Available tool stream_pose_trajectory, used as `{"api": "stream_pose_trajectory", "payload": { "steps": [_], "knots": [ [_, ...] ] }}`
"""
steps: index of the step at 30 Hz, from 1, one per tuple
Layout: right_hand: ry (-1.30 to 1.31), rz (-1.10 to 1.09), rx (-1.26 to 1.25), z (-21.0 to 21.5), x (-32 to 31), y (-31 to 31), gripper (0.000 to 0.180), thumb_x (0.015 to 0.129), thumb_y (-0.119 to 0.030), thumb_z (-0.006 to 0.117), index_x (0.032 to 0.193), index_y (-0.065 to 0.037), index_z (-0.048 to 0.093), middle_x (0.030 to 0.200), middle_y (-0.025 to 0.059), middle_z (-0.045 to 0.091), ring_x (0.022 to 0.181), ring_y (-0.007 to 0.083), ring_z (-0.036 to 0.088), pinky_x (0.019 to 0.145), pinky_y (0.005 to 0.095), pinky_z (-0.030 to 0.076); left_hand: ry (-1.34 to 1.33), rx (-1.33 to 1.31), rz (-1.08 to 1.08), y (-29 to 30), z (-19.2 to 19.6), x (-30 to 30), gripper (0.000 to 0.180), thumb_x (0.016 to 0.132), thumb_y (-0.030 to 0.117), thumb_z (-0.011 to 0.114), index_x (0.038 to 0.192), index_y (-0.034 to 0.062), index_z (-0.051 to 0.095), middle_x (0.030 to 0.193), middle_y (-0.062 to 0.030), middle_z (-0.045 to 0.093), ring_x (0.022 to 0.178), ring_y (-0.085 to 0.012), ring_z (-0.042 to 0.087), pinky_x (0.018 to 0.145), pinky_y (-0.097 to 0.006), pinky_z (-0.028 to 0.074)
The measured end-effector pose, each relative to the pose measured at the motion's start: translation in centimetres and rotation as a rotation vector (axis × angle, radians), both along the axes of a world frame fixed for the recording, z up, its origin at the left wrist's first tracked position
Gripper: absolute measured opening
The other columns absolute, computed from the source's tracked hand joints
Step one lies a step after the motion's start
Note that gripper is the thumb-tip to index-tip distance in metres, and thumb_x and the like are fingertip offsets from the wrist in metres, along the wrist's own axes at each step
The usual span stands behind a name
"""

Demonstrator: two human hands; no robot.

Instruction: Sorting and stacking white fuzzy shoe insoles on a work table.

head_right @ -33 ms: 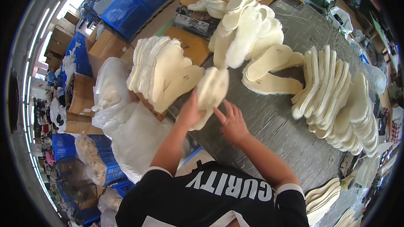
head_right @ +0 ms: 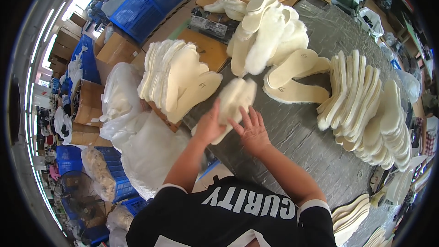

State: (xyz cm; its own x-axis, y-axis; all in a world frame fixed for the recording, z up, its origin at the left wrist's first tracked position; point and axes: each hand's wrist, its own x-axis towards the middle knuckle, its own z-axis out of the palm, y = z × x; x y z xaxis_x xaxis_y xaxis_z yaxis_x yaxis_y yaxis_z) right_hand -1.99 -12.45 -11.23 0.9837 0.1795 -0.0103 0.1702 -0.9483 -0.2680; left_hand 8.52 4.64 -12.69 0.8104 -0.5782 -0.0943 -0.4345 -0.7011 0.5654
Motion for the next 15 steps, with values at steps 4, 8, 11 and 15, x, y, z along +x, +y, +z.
{"api": "stream_pose_trajectory", "payload": {
  "steps": [4,8,11,15],
  "knots": [
    [-0.082,0.252,-0.298,-0.1,1.2,0.3,0.074,0.084,-0.017,0.055,0.149,-0.028,0.022,0.156,0.0057,0.017,0.145,0.0307,0.01,0.114,0.0593,0.006,-0.049,-0.071,-0.239,0.5,0.3,-3.7,0.081,0.069,0.015,0.072,0.139,-0.0016,0.033,0.114,-0.0233,0.059,0.102,-0.0396,0.058,0.086,-0.042,0.048],
    [0.294,0.167,-0.289,-0.5,1.8,0.1,0.075,0.079,-0.021,0.063,0.146,-0.018,0.03,0.146,0.0086,0.036,0.139,0.0295,0.027,0.112,0.0604,0.012,0.138,-0.039,0.094,2.1,3.7,2.5,0.058,0.072,0.024,0.076,0.117,-0.0054,0.055,0.122,-0.0258,0.055,0.111,-0.0379,0.055,0.093,-0.043,0.045],
    [0.196,0.137,-0.296,-1.7,0.9,-1.0,0.075,0.076,-0.024,0.069,0.143,-0.015,0.035,0.144,0.01,0.038,0.138,0.03,0.029,0.112,0.0603,0.014,-0.459,-0.127,0.51,5.9,4.3,12.7,0.074,0.072,0.029,0.078,0.127,-0.008,0.045,0.126,-0.0278,0.05,0.121,-0.0418,0.043,0.103,-0.046,0.035],
    [0.069,0.195,-0.103,0.6,-0.2,-0.3,0.076,0.072,-0.027,0.074,0.139,-0.014,0.041,0.148,0.0131,0.031,0.14,0.0321,0.023,0.112,0.0592,0.016,-0.596,0.206,0.7,19.2,3.2,26.9,0.093,0.07,0.055,0.073,0.128,-0.0102,0.045,0.131,-0.0305,0.046,0.122,-0.0405,0.045,0.104,-0.044,0.035]
  ]
}}
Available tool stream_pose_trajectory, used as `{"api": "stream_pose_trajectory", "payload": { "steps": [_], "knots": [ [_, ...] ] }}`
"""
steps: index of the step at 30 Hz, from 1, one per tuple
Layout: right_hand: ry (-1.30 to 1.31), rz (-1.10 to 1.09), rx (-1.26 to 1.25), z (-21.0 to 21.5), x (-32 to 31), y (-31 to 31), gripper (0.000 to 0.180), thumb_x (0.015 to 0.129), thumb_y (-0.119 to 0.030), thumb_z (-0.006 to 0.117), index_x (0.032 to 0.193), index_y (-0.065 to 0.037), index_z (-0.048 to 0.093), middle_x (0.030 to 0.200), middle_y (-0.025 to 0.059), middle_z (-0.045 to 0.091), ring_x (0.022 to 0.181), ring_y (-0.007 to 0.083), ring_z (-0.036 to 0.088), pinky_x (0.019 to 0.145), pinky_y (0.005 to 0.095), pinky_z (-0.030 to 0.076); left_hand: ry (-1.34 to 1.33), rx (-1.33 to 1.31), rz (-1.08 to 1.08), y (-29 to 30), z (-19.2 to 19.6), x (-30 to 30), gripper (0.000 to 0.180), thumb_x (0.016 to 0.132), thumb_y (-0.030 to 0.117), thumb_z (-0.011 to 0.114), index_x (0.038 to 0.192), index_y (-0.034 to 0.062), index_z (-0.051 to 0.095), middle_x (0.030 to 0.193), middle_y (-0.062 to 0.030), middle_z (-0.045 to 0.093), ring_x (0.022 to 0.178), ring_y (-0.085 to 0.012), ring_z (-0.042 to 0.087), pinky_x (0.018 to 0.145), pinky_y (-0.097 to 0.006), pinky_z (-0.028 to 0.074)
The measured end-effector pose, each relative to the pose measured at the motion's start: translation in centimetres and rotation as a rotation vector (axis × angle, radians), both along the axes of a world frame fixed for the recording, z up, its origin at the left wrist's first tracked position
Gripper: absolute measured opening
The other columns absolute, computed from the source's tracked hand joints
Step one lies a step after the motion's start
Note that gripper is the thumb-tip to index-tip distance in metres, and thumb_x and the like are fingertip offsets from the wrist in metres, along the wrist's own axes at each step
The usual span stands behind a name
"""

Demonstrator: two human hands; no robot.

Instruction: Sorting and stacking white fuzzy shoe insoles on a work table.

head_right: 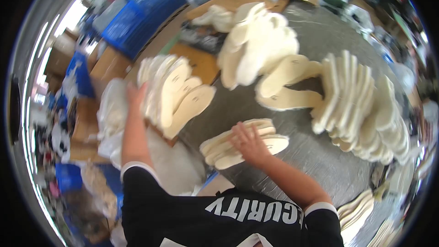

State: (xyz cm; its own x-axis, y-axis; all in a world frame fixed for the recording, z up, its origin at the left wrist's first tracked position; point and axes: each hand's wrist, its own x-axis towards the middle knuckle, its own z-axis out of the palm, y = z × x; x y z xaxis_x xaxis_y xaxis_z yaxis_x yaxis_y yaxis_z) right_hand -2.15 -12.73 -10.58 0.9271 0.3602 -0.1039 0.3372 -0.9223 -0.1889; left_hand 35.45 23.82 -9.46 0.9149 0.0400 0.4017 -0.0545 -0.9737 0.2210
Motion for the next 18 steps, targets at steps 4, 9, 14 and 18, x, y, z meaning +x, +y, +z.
{"api": "stream_pose_trajectory", "payload": {
  "steps": [4,9,14,18],
  "knots": [
    [0.018,-0.068,0.558,-0.9,0.2,0.3,0.074,0.066,-0.022,0.079,0.132,-0.007,0.047,0.142,0.0221,0.034,0.134,0.0369,0.032,0.111,0.0466,0.028,0.605,-0.526,-0.234,2.6,-2.4,1.8,0.068,0.076,0.047,0.073,0.112,-0.0092,0.061,0.101,-0.0176,0.068,0.09,-0.0332,0.065,0.083,-0.041,0.051],
    [0.228,-0.322,1.093,-3.0,6.9,1.5,0.077,0.081,-0.026,0.07,0.142,-0.003,0.029,0.14,0.0246,0.033,0.13,0.0385,0.036,0.109,0.0392,0.032,0.894,-0.891,-0.275,2.1,-3.0,0.1,0.059,0.086,0.03,0.065,0.127,-0.0098,0.047,0.122,-0.0175,0.057,0.107,-0.0259,0.057,0.091,-0.038,0.046],
    [0.525,-0.592,1.508,-7.5,15.5,4.2,0.096,0.083,-0.043,0.065,0.147,0.003,0.01,0.141,0.0325,0.031,0.136,0.0383,0.028,0.11,0.0393,0.029,0.932,-0.814,-0.344,-5.1,0.1,-2.7,0.066,0.081,0.015,0.067,0.135,-0.006,0.036,0.13,-0.0167,0.051,0.111,-0.0273,0.053,0.098,-0.036,0.04],
    [0.557,-0.615,1.087,-3.9,17.9,11.2,0.111,0.075,-0.055,0.066,0.148,0.002,0.004,0.143,0.03,0.031,0.135,0.0395,0.032,0.106,0.0364,0.034,0.898,-0.758,-0.408,-1.1,-0.5,-1.8,0.067,0.078,0.011,0.067,0.136,-0.0061,0.037,0.13,-0.0178,0.051,0.113,-0.0277,0.053,0.099,-0.035,0.039]
  ]
}}
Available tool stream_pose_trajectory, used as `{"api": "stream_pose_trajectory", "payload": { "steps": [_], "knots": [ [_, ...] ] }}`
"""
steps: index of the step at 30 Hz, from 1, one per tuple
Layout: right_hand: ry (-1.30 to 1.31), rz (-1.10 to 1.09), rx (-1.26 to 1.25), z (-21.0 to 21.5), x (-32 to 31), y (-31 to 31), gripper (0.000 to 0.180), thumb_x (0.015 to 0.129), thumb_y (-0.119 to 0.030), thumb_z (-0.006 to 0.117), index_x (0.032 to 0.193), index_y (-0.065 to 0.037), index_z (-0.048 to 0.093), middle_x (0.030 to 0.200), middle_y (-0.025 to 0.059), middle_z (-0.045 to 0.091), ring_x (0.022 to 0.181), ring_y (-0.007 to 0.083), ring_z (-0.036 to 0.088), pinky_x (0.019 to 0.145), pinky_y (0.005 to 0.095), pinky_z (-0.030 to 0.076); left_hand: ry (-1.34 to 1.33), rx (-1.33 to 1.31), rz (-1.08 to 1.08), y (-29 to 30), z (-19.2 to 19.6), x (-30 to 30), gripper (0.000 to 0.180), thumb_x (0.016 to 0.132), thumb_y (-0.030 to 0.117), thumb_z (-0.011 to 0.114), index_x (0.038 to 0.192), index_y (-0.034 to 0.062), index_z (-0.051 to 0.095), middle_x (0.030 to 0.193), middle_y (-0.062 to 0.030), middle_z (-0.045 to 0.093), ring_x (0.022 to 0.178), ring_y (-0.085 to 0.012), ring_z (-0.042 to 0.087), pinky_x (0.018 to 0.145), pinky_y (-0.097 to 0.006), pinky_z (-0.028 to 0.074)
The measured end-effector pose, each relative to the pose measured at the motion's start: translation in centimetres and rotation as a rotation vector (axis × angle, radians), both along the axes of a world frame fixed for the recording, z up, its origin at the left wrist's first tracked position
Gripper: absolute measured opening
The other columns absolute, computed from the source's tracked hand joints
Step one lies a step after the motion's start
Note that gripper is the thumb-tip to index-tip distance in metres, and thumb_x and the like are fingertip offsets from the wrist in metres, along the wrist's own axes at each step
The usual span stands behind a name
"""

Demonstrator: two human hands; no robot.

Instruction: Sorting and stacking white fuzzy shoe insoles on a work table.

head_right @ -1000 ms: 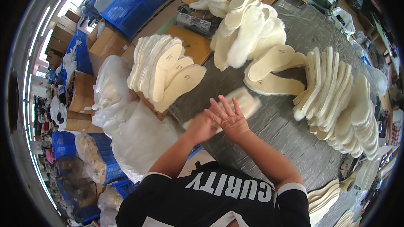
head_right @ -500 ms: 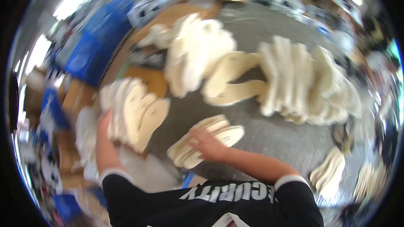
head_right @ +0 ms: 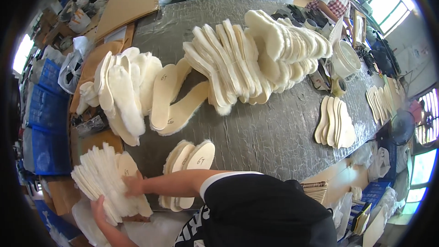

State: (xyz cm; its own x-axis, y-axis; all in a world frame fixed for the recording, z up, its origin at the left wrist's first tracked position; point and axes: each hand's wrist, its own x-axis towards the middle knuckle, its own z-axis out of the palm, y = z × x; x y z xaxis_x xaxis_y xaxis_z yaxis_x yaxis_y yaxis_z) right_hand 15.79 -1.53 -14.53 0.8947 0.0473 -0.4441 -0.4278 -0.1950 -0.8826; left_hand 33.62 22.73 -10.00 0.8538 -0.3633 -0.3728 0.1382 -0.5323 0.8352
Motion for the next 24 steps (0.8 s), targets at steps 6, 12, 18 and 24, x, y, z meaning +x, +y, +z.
{"api": "stream_pose_trajectory", "payload": {
  "steps": [6,12,18,24],
  "knots": [
    [-0.14,-0.131,0.191,2.3,-2.1,-0.2,0.103,0.079,-0.039,0.067,0.149,0.0,0.003,0.142,0.0257,0.031,0.13,0.0356,0.038,0.104,0.0347,0.036,-0.411,0.179,-0.079,-3.1,2.7,-5.2,0.061,0.08,0.015,0.064,0.132,-0.0084,0.042,0.131,-0.0206,0.051,0.118,-0.0283,0.051,0.102,-0.037,0.038],
    [-0.698,-0.405,0.046,8.4,-11.1,-8.3,0.096,0.075,-0.009,0.068,0.149,-0.002,0.009,0.132,0.0223,0.033,0.121,0.0367,0.039,0.104,0.0375,0.033,-0.19,-0.38,-0.011,-12.5,7.4,-11.6,0.061,0.083,0.016,0.057,0.136,-0.007,0.037,0.133,-0.0203,0.048,0.117,-0.0316,0.05,0.099,-0.04,0.041],
    [-0.712,-0.71,-0.521,14.4,-22.3,-24.3,0.085,0.072,-0.009,0.069,0.145,-0.004,0.028,0.132,0.0206,0.042,0.122,0.0354,0.045,0.102,0.0391,0.039,0.071,-0.75,-0.194,-36.3,10.7,-22.4,0.072,0.083,0.024,0.068,0.137,-0.0079,0.032,0.135,-0.0185,0.045,0.118,-0.0294,0.049,0.1,-0.04,0.04],
    [-0.343,-0.821,-0.851,19.0,-30.6,-36.1,0.072,0.078,-0.013,0.069,0.141,-0.004,0.035,0.132,0.023,0.048,0.112,0.0394,0.054,0.096,0.0399,0.045,0.285,-0.646,-0.649,-55.2,6.4,-25.2,0.071,0.087,0.042,0.065,0.137,0.001,0.035,0.129,-0.0146,0.051,0.116,-0.0256,0.05,0.096,-0.038,0.042]
  ]
}}
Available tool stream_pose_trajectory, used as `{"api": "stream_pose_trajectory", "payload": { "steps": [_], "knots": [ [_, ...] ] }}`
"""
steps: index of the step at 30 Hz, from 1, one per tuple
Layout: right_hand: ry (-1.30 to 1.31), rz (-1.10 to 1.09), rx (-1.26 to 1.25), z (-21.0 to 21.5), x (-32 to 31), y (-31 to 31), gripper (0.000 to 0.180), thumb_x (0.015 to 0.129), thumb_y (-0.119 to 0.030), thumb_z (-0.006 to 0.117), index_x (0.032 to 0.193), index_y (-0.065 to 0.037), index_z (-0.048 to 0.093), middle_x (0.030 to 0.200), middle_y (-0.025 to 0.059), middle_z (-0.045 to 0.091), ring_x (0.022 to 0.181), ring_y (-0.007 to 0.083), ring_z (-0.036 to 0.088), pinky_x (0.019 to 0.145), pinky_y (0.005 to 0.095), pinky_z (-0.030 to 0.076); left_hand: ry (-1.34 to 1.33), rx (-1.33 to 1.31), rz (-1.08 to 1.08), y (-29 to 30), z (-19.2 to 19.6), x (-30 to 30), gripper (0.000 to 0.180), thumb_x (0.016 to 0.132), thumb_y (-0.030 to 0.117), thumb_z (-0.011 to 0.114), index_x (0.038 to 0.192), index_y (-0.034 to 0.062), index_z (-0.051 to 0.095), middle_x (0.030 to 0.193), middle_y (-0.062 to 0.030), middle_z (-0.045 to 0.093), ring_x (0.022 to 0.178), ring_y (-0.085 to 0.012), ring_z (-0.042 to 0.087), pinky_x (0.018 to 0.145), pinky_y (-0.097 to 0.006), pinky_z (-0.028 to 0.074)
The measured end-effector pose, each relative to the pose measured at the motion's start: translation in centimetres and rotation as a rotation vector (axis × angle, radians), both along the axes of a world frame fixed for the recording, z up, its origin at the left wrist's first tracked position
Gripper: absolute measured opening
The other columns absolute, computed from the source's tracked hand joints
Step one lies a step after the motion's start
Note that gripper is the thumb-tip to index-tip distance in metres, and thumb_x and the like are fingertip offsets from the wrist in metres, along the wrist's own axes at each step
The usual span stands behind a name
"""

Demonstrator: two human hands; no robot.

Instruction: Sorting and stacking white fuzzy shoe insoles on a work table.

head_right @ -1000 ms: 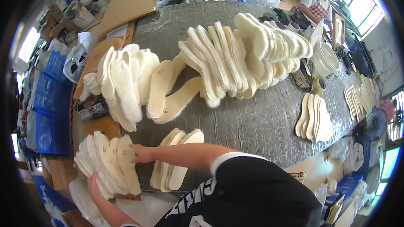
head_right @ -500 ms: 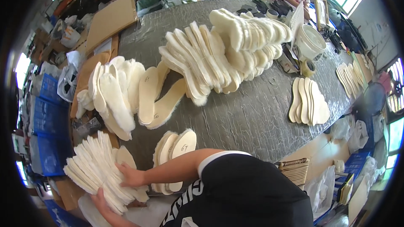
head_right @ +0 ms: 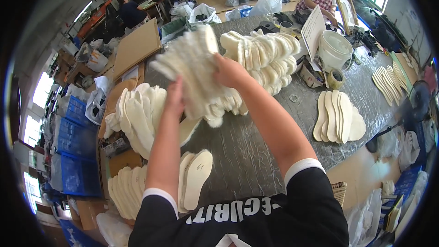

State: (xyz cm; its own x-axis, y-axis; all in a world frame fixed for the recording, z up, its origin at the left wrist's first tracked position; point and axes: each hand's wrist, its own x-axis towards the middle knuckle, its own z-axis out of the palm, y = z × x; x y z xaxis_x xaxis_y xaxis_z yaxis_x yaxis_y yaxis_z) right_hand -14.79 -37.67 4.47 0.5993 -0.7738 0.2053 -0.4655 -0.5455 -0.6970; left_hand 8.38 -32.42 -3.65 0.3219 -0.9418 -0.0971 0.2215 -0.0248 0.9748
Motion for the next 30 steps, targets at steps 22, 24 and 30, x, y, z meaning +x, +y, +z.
{"api": "stream_pose_trajectory", "payload": {
  "steps": [22,24,30],
  "knots": [
    [0.09,0.662,0.205,-19.1,-4.8,19.5,0.047,0.075,-0.011,0.071,0.119,-0.005,0.056,0.128,0.0203,0.049,0.118,0.0395,0.048,0.097,0.0445,0.042,-1.251,0.343,0.578,26.0,-9.9,-2.1,0.045,0.081,0.028,0.068,0.113,-0.0015,0.056,0.115,-0.0194,0.059,0.108,-0.0387,0.053,0.096,-0.046,0.039],
    [0.209,0.746,0.048,-18.1,-2.3,20.2,0.052,0.073,-0.015,0.072,0.122,-0.008,0.054,0.131,0.0183,0.046,0.124,0.0369,0.043,0.103,0.0462,0.037,-1.161,0.762,0.542,31.3,-11.0,-0.1,0.048,0.083,0.03,0.066,0.117,-0.0021,0.055,0.119,-0.0189,0.059,0.111,-0.0367,0.054,0.097,-0.047,0.039],
    [0.384,0.656,-0.499,-17.5,4.9,22.3,0.079,0.073,-0.017,0.073,0.142,-0.023,0.035,0.133,0.0126,0.042,0.126,0.0331,0.04,0.111,0.0539,0.022,-0.582,0.814,0.156,34.8,-10.8,0.0,0.051,0.085,0.03,0.063,0.122,-0.0043,0.054,0.113,-0.0212,0.063,0.104,-0.0302,0.061,0.09,-0.036,0.046]
  ]
}}
